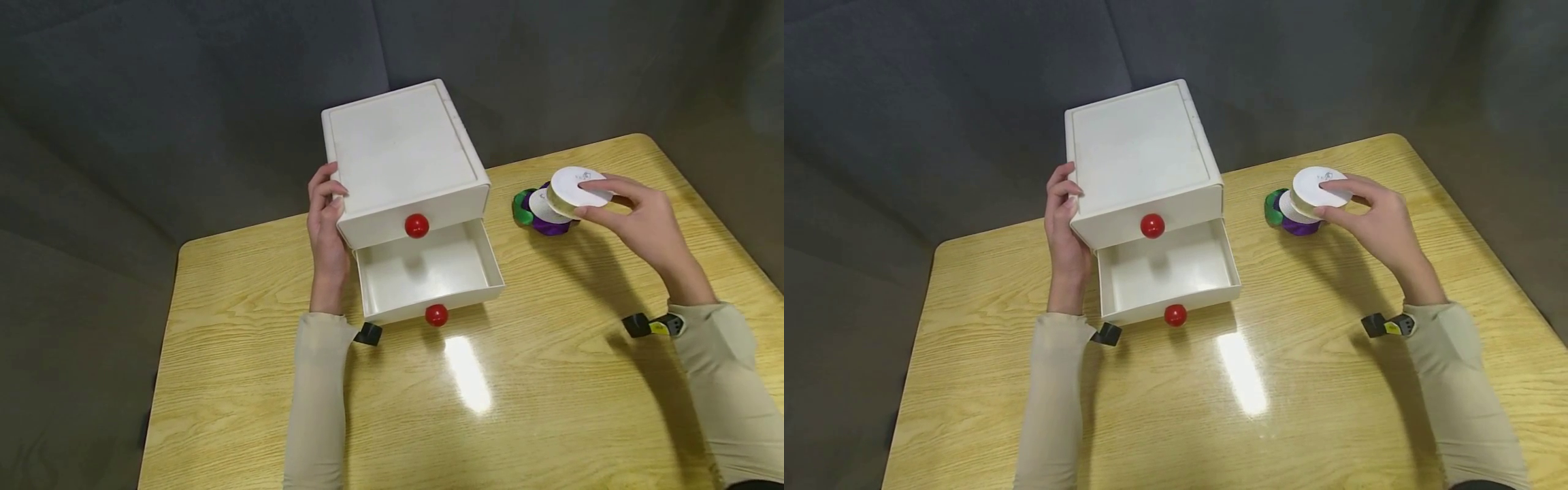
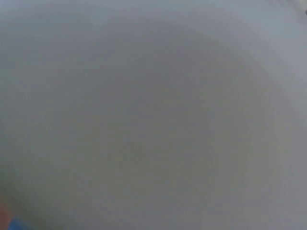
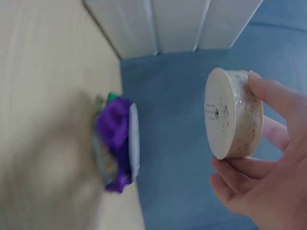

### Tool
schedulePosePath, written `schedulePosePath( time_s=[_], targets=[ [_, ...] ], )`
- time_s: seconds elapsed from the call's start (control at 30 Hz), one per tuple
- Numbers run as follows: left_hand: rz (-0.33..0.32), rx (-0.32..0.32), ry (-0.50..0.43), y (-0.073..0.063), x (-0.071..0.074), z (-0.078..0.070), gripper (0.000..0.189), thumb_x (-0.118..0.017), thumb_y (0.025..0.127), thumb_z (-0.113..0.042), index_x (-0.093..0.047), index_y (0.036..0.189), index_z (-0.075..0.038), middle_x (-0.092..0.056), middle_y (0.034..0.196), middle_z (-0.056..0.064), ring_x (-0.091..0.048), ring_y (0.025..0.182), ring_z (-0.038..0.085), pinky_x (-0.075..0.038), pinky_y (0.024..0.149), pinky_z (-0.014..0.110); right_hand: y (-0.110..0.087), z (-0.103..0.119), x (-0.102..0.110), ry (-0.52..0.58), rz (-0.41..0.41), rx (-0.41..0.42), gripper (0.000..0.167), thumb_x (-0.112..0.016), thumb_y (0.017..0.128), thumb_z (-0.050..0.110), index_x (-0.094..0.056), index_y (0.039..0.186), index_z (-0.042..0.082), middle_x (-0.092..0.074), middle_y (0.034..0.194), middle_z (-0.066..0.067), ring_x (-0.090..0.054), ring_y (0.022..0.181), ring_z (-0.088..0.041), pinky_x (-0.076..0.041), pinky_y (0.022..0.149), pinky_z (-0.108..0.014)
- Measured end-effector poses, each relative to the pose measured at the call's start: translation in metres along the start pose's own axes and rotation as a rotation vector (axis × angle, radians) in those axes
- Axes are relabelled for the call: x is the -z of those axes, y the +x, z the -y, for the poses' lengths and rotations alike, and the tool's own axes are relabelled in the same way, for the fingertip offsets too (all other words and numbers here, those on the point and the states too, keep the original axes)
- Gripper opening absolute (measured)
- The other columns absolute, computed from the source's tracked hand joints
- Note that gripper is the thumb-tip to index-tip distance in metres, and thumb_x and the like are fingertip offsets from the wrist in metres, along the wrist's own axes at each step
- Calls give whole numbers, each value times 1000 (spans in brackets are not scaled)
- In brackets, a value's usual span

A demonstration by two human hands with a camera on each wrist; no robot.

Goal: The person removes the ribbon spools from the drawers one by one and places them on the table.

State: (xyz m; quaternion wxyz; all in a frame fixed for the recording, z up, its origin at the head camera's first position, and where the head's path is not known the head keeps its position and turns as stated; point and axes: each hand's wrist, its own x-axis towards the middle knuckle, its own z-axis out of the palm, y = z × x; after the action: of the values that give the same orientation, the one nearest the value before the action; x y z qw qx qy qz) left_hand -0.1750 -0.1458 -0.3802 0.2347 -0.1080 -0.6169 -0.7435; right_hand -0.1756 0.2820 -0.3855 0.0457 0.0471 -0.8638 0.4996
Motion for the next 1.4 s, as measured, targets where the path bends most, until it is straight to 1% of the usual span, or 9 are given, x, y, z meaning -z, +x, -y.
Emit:
schedulePosePath(
  time_s=[0.13,0.4,0.57,0.77,0.87,1.0,1.1,1.27,1.4],
  targets=[
    [0,-1,-4,0,0,0,17,-45,87,-24,-61,93,-27,-45,144,1,-34,143,24,-31,114,37,3,-18,4,-7,-32,-59,45,-81,90,21,-70,131,5,-57,146,-4,-51,124,-4,-42,91,-8],
    [-6,-2,-5,0,0,1,17,-45,87,-24,-61,93,-27,-45,144,1,-34,142,24,-31,114,37,8,-43,8,-67,-45,-114,47,-81,90,27,-69,127,1,-61,130,7,-53,112,-1,-44,84,-6],
    [-3,-8,-4,0,1,1,17,-45,87,-24,-61,93,-27,-45,144,1,-34,143,25,-30,114,37,12,-59,12,-138,-47,-146,53,-80,91,33,-67,129,-2,-59,133,-4,-50,113,-2,-42,83,-5],
    [-3,-3,-5,0,1,1,17,-45,88,-25,-61,93,-28,-45,144,1,-33,143,24,-31,114,37,15,-73,15,-201,-59,-193,58,-80,90,39,-65,130,0,-57,129,-13,-49,94,-7,-40,69,-12],
    [1,0,-6,0,0,1,17,-45,88,-25,-61,93,-28,-44,145,0,-33,143,24,-31,115,38,16,-76,15,-223,-51,-206,58,-78,90,40,-65,130,0,-56,126,-14,-46,93,-15,-37,69,-18],
    [2,-5,-11,0,0,1,17,-45,88,-25,-61,93,-28,-44,144,0,-34,143,25,-31,115,38,17,-80,14,-223,-39,-210,58,-77,92,39,-64,130,-1,-56,129,-15,-43,100,-21,-35,75,-20],
    [2,-6,-17,0,0,1,17,-45,88,-24,-61,93,-27,-44,144,0,-34,143,25,-32,114,38,18,-84,13,-230,-24,-208,57,-77,92,38,-64,131,-2,-57,126,-12,-43,98,-20,-35,73,-21],
    [4,-5,-21,0,0,2,17,-45,88,-24,-61,93,-27,-44,144,1,-34,143,25,-32,114,38,21,-89,12,-276,19,-197,55,-77,93,34,-62,132,-1,-56,111,-9,-44,80,-11,-37,62,-21],
    [4,-2,-23,0,0,2,17,-45,88,-25,-61,93,-26,-44,144,1,-34,143,25,-32,114,38,22,-90,11,-285,65,-192,54,-75,95,31,-58,135,-1,-54,116,-16,-44,81,-15,-36,62,-22]
  ],
)
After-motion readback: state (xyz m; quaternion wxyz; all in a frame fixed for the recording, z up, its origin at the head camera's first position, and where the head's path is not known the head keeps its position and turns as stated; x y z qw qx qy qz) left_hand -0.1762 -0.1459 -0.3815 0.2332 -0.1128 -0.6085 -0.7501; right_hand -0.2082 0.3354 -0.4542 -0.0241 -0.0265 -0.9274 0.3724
